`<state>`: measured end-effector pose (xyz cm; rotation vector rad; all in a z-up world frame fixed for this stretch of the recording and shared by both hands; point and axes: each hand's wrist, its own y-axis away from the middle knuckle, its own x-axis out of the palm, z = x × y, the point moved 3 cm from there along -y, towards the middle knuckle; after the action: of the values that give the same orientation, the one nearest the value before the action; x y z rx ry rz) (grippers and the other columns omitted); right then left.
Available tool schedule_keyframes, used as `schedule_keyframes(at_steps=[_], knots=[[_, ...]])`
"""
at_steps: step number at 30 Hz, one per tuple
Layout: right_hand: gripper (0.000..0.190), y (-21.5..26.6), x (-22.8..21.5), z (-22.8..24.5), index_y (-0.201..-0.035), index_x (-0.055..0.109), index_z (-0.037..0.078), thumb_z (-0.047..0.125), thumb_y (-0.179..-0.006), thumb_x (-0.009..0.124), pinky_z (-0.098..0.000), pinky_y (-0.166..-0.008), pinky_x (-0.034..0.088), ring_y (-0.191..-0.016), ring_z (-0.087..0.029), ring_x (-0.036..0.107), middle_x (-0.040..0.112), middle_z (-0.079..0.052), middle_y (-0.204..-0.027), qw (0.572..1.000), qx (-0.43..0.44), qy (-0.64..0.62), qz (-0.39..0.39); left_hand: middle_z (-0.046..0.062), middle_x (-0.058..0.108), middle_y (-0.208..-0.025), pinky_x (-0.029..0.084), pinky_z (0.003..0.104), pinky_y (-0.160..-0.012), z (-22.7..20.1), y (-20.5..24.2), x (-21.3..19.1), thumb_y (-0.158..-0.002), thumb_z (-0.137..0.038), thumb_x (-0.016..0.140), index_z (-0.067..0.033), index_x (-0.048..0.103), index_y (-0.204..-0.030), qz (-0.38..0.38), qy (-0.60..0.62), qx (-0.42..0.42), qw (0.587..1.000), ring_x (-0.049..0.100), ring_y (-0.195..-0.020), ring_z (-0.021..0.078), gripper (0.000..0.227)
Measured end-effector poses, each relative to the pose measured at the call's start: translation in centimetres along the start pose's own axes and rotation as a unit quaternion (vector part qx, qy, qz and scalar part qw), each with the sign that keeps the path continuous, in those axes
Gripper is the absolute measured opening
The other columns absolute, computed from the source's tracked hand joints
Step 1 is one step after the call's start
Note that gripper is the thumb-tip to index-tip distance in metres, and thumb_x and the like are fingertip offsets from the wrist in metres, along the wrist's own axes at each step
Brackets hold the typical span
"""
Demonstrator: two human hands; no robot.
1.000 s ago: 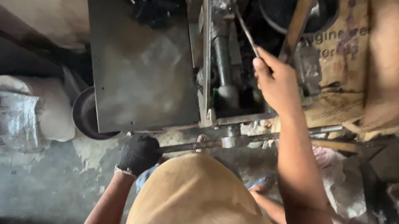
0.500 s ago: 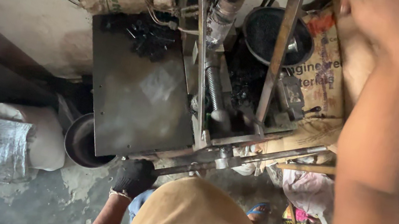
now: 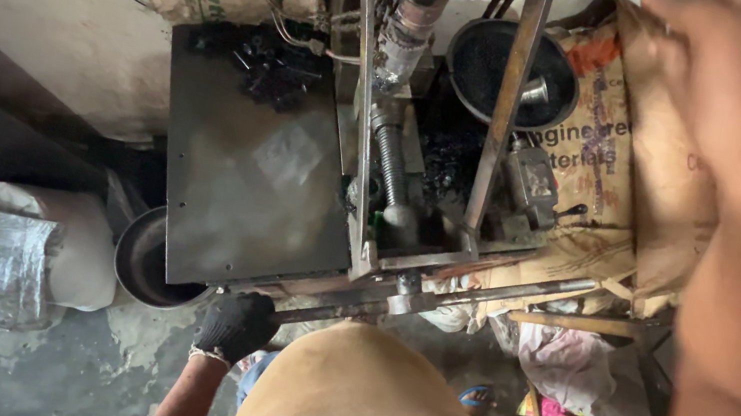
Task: The person operates a manual press machine by placing a metal mold under the press, pulling a lever to activate the press, and then removing the mold. This cycle is repeated multiple times throughout the video.
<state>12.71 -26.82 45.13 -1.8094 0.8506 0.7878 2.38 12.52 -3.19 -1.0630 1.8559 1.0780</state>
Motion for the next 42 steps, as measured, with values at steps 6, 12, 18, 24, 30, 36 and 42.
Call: schedule_keyframes(at_steps=[6, 12, 18, 24, 30, 36, 42], knots=[[0.023, 6.2, 10.5, 8.1, -0.116, 0.076, 0.016, 0.022, -0.095, 0.069, -0.0400, -0.054, 0.053, -0.063, -0.025, 0.067, 0.071, -0.010, -0.089, 0.980, -0.049, -0.096, 0.168, 0.014, 0.074, -0.081, 0.055, 0.053, -0.068, -0.5, 0.4, -0.5, -0.078, -0.034, 0.065, -0.0143, 0.075, -0.078, -0.023, 0.027, -0.019, 0.999, 0.071, -0.078, 0.0393, 0.022], [0.036, 9.0, 13.0, 6.7, -0.129, 0.074, 0.014, 0.021, -0.094, 0.077, -0.0393, -0.065, 0.052, -0.069, -0.028, 0.066, 0.070, -0.012, -0.092, 0.955, 0.077, -0.267, 0.107, 0.014, 0.073, -0.075, 0.054, 0.053, -0.067, -1.1, 0.1, -0.7, -0.073, -0.035, 0.070, -0.0140, 0.077, -0.067, -0.019, 0.009, -0.031, 0.999, 0.070, -0.077, 0.0397, 0.023], [0.037, 9.1, 11.8, 3.1, -0.134, 0.071, 0.014, 0.023, -0.097, 0.073, -0.0360, -0.065, 0.051, -0.066, -0.023, 0.063, 0.070, -0.014, -0.101, 0.900, 0.145, -0.384, 0.144, 0.014, 0.073, -0.076, 0.055, 0.051, -0.072, -0.5, -0.1, 0.3, -0.075, -0.032, 0.068, -0.0140, 0.075, -0.068, -0.037, -0.025, -0.012, 0.999, 0.070, -0.078, 0.0383, 0.020], [0.039, 10.8, 13.0, 3.1, -0.138, 0.070, 0.022, 0.029, -0.099, 0.073, -0.0379, -0.066, 0.051, -0.065, -0.027, 0.063, 0.071, -0.015, -0.090, 0.901, 0.172, -0.315, 0.244, 0.014, 0.072, -0.075, 0.055, 0.052, -0.072, -0.4, -0.2, 0.6, -0.074, -0.029, 0.068, -0.0143, 0.073, -0.066, -0.073, -0.006, 0.006, 0.997, 0.070, -0.078, 0.0385, 0.018], [0.019, 14.7, 21.8, 11.9, -0.102, 0.072, 0.005, 0.007, -0.085, 0.065, -0.0482, -0.057, 0.054, -0.065, -0.034, 0.070, 0.070, -0.016, -0.085, 0.951, -0.042, -0.229, 0.205, 0.013, 0.072, -0.080, 0.055, 0.052, -0.071, -0.1, 0.1, 0.9, -0.075, -0.033, 0.069, -0.0150, 0.074, -0.072, -0.052, -0.008, 0.004, 0.999, 0.069, -0.081, 0.0390, 0.019], [0.013, 15.5, 31.6, 17.0, -0.091, 0.075, 0.001, 0.004, -0.086, 0.063, -0.0459, -0.069, 0.059, -0.082, -0.035, 0.073, 0.071, -0.019, -0.090, 0.931, -0.078, -0.148, 0.325, 0.014, 0.073, -0.080, 0.054, 0.052, -0.072, -0.4, -0.1, 0.2, -0.075, -0.032, 0.069, -0.0153, 0.076, -0.073, -0.056, 0.016, -0.003, 0.998, 0.069, -0.082, 0.0395, 0.018], [0.027, 14.9, 29.0, 17.4, -0.109, 0.074, -0.003, 0.002, -0.084, 0.064, -0.0420, -0.061, 0.058, -0.077, -0.035, 0.071, 0.069, -0.021, -0.105, 0.951, -0.047, -0.215, 0.216, 0.012, 0.073, -0.081, 0.055, 0.051, -0.072, -0.4, -0.3, 0.5, -0.079, -0.036, 0.068, -0.0156, 0.075, -0.075, -0.007, -0.001, -0.040, 0.999, 0.070, -0.081, 0.0384, 0.023]])
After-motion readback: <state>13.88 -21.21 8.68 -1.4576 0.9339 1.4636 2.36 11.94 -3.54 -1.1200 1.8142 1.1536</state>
